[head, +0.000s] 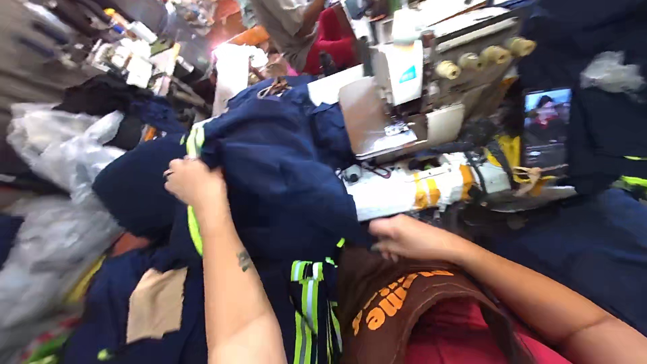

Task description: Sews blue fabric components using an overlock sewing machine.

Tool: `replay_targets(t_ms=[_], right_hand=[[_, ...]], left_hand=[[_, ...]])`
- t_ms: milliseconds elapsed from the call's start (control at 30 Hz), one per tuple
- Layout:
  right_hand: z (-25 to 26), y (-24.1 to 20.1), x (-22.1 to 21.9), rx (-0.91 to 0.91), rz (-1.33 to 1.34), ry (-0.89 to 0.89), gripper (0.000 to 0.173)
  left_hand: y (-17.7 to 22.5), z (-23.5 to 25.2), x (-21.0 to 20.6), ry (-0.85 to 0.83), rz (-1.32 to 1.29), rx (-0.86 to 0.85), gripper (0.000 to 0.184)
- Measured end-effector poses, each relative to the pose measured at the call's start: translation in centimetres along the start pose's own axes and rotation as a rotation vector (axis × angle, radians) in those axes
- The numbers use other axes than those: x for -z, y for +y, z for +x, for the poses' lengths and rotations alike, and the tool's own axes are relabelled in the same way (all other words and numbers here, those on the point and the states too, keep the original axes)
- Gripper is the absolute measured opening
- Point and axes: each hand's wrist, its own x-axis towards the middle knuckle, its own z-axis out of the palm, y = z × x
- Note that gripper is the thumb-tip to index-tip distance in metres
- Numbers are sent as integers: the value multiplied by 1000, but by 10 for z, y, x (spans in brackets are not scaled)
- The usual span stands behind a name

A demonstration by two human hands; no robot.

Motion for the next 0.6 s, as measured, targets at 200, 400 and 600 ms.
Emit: replay_targets(t_ms=[200, 400, 600], right_hand=[[47, 2, -15, 191, -206, -319, 18], [130, 10, -3, 49, -92, 361, 27], [198, 22, -14, 53, -190, 761, 58]], left_hand=[[25, -55, -16, -36, -190, -471, 31], [69, -76, -91, -216, -150, -548, 41], [97, -36, -21, -2, -453, -553, 26]])
